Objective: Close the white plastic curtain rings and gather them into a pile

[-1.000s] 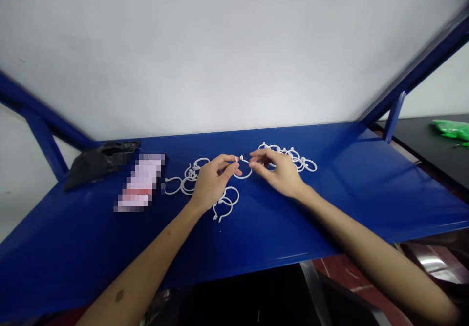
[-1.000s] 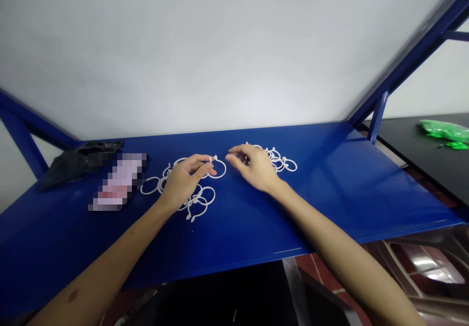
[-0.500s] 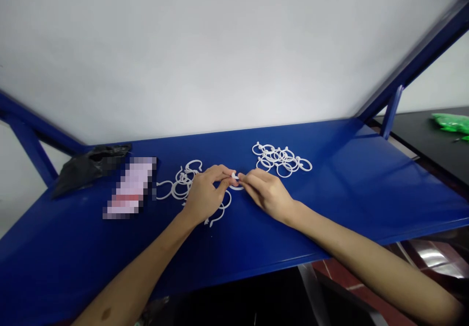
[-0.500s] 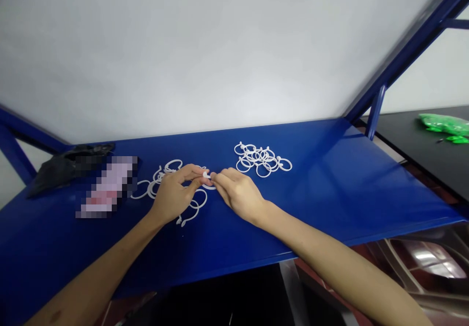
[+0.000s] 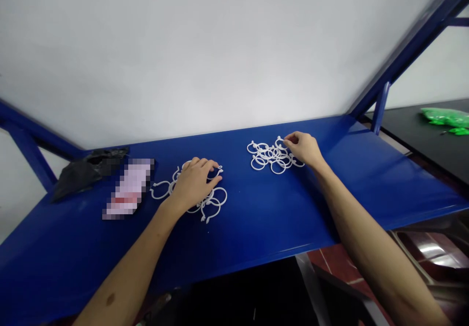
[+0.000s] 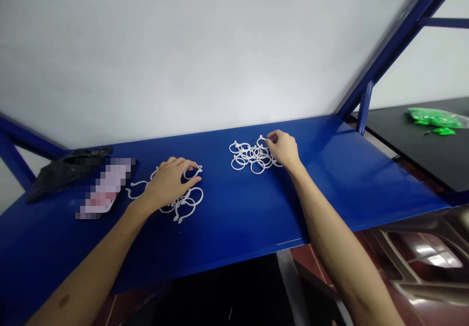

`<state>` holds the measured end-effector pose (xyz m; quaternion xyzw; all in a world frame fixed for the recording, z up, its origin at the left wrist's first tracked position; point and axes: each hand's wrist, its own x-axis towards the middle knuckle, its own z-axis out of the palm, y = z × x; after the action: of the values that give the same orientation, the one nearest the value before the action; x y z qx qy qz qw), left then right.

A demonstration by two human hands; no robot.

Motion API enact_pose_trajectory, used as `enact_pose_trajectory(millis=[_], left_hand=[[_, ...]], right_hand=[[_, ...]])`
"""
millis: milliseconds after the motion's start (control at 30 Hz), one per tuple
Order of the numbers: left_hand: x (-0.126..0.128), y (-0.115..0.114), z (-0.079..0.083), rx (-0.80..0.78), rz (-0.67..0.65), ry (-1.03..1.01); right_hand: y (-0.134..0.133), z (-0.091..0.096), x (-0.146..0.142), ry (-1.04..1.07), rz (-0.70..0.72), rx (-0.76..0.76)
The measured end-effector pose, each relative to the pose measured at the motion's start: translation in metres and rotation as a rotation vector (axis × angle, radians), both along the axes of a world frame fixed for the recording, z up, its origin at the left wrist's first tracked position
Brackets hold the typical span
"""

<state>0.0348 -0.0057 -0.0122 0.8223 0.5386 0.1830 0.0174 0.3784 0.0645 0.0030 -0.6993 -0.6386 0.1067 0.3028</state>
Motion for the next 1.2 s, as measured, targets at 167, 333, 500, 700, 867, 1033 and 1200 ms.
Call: enact_pose_trajectory(millis=[167,333,500,700,867,1033,1200], left_hand=[[0.002,0.000,0.002,-0.014,-0.007,-0.029],[0.007,-0.001,0.003,0.011,0.004,-0.041],[0.015,-0.006,0.006,0.020,0.035,-0.036],[0.028,-0.018,0.023,-0.203,-0.060,-0.487],[0.036,-0.023,0.024,-0.448,-0.142,-0.884],[0.041,-0.024,0.019,-0.426,-0.069,-1.041],[0.048,-0.030,0.014,-0.299,-0.001,-0.954]], right_hand=[[0.002,-0.002,-0.006,0.008,0.067,-0.098],[-0.003,0.006,-0.015,-0.054,0.004,-0.082],[-0.005,0.003,-0.014,-0.147,0.035,0.129],[-0.032,-0.001,-0.045,-0.005,0.402,0.355],[-0.071,-0.009,-0.094,0.223,0.800,0.170],[-0.083,-0.014,-0.112,0.461,0.742,0.155],[-0.084,-0.012,-0.107,0.384,0.777,0.236]])
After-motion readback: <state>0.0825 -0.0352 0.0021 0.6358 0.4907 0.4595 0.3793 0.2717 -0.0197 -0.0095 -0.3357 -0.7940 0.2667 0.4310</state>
